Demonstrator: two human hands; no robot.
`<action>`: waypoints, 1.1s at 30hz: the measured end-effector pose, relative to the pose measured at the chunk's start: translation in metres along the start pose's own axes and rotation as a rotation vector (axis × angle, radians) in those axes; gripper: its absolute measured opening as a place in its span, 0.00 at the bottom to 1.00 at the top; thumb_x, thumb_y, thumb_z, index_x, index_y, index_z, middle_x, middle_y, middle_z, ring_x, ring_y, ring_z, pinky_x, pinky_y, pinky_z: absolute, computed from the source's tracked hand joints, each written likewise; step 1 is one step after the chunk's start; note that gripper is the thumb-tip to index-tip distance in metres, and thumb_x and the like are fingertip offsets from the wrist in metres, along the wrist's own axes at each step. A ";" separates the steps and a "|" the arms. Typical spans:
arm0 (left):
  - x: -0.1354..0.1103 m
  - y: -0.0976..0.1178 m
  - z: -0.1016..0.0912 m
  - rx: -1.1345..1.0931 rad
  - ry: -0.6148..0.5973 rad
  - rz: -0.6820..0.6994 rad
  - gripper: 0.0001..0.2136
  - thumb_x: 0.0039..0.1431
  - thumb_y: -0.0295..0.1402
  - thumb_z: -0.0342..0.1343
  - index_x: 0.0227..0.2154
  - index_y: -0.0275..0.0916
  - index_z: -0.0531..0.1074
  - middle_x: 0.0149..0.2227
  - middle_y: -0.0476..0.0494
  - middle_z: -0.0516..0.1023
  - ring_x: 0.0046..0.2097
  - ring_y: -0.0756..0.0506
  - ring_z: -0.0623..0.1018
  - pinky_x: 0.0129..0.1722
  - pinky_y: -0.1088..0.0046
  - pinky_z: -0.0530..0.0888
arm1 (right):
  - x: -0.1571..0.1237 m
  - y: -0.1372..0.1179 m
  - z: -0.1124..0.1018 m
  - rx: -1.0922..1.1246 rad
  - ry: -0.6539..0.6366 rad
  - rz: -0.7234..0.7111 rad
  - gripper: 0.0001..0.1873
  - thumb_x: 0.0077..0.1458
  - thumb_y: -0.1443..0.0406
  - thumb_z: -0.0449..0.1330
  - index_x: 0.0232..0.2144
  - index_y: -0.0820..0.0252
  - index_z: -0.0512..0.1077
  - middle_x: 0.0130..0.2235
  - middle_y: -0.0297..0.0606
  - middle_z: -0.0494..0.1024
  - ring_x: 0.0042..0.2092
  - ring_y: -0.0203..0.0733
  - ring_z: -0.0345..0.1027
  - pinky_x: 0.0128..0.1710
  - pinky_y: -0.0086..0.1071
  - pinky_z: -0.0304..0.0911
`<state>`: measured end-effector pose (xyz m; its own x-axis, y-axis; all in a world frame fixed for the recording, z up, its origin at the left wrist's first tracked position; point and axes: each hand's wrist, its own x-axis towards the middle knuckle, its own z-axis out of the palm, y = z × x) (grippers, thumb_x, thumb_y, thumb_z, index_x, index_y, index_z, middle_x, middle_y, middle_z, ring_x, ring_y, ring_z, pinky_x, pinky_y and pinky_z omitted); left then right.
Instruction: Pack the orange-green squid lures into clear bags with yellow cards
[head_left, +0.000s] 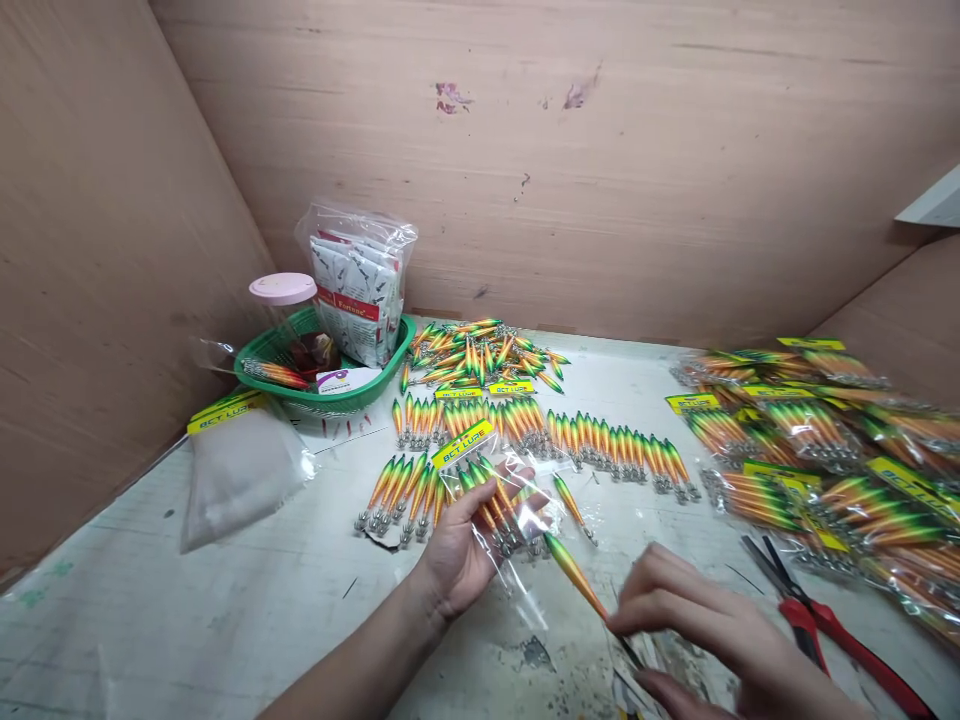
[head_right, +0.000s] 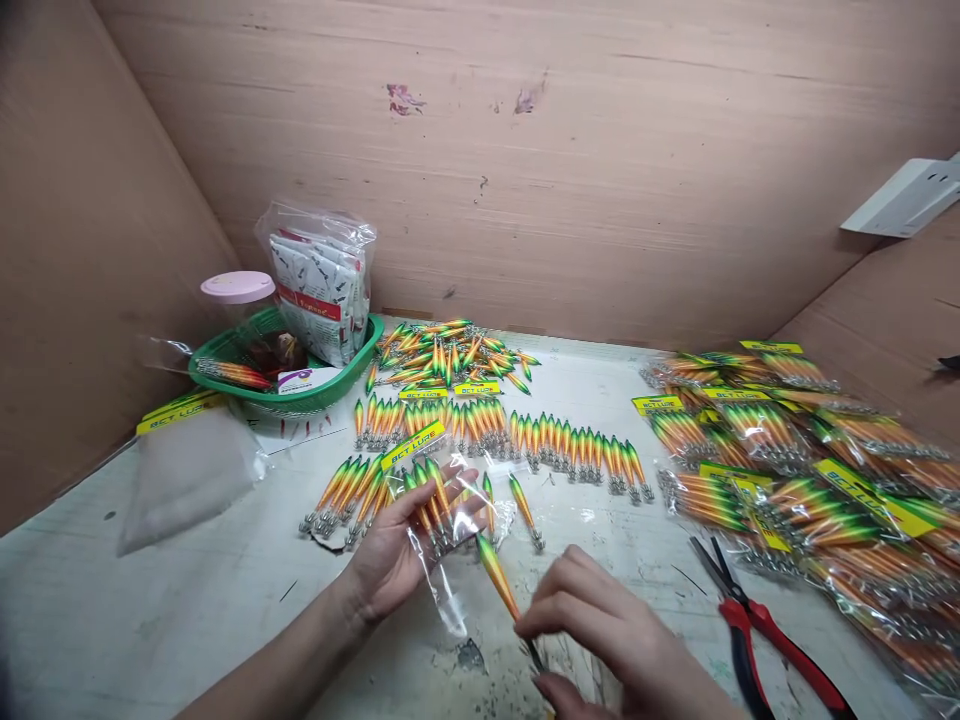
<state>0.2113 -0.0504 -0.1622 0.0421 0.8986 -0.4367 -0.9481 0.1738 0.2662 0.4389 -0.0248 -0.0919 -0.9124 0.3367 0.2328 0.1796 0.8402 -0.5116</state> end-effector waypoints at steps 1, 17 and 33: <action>0.000 -0.001 0.000 0.016 -0.003 -0.008 0.23 0.61 0.27 0.50 0.59 0.32 0.57 0.50 0.32 0.71 0.48 0.39 0.75 0.53 0.56 0.69 | 0.008 0.000 0.008 -0.068 0.060 -0.007 0.13 0.53 0.75 0.56 0.40 0.59 0.65 0.35 0.39 0.70 0.37 0.36 0.66 0.36 0.29 0.65; -0.003 -0.001 0.003 -0.008 -0.026 -0.019 0.24 0.61 0.27 0.49 0.60 0.30 0.56 0.51 0.30 0.71 0.48 0.35 0.75 0.52 0.53 0.69 | 0.042 0.007 0.054 -0.506 0.509 -0.143 0.15 0.54 0.78 0.54 0.45 0.68 0.69 0.41 0.46 0.73 0.39 0.42 0.60 0.38 0.38 0.60; -0.002 -0.003 -0.002 0.037 -0.054 -0.026 0.22 0.60 0.27 0.51 0.57 0.30 0.61 0.53 0.32 0.69 0.49 0.36 0.74 0.54 0.53 0.68 | 0.052 0.005 0.060 -0.390 0.666 0.052 0.06 0.54 0.75 0.57 0.28 0.64 0.66 0.30 0.39 0.64 0.34 0.37 0.55 0.34 0.33 0.55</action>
<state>0.2139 -0.0537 -0.1639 0.0844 0.9137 -0.3975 -0.9342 0.2114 0.2875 0.3700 -0.0283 -0.1322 -0.5078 0.4610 0.7278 0.4459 0.8635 -0.2358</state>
